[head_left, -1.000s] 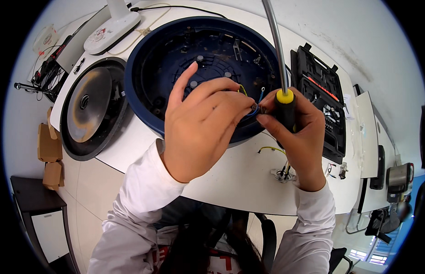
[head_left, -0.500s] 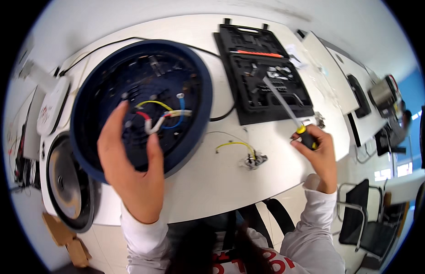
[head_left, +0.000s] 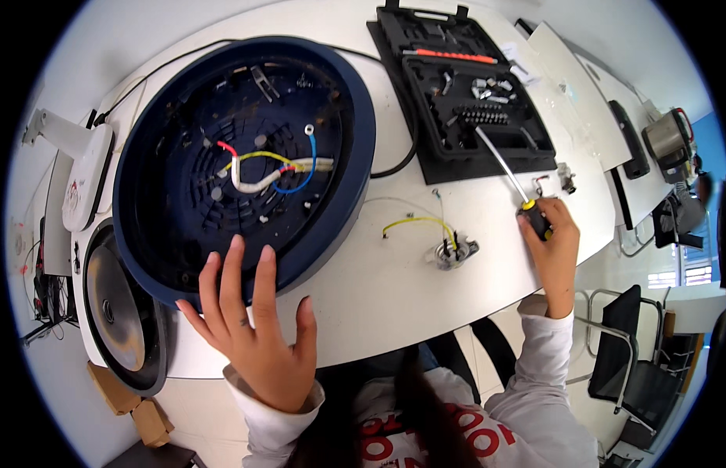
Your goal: The person disassembles a circular electronic device, removes a top cover, and uses a screwdriver to detach wires from a central component. They then reposition the cover and continue manipulating wires and small parts within the device's housing.
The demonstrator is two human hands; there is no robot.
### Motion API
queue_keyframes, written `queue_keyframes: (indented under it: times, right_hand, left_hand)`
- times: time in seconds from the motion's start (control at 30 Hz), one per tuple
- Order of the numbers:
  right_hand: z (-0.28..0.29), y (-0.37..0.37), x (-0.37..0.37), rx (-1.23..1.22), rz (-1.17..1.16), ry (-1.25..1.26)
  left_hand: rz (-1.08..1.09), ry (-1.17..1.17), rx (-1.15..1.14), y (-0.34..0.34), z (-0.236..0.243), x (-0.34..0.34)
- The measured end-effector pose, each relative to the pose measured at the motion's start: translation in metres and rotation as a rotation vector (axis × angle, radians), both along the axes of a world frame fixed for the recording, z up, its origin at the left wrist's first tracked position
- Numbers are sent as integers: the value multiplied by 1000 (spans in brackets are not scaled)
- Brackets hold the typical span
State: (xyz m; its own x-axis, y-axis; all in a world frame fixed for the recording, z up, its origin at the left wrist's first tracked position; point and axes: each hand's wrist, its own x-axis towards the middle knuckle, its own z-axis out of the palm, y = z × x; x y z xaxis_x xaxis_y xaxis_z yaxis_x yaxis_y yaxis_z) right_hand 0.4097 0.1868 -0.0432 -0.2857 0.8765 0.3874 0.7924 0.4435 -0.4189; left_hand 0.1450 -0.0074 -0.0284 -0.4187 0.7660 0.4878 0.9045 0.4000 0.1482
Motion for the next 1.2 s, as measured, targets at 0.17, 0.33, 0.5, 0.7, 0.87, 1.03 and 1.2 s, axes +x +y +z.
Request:
queue_keyframes:
  times: [0.17, 0.33, 0.5, 0.7, 0.87, 1.03, 1.2]
  right_hand:
    - [-3, -5, -2, 41, -25, 46]
    - [-10, -20, 0, 167, -53, 128]
    - [-4, -56, 3, -5, -31, -38]
    - [-9, -67, 11, 10, -44, -77]
    - [-16, -68, 5, -46, -152, -79]
    - [-16, -62, 5, 36, -108, -233]
    - [-11, -63, 2, 52, -68, -292]
  left_hand:
    - [-9, 116, 45, -7, -23, -2]
    - [-107, 32, 260, -13, -29, -6]
    - [94, 55, 197, -68, -67, 10]
    - [111, 16, -116, -143, -98, -8]
    - [115, 45, -99, -143, -104, -21]
    - [128, 37, 47, -139, -116, -19]
    - [140, 124, 155, -133, -130, -22]
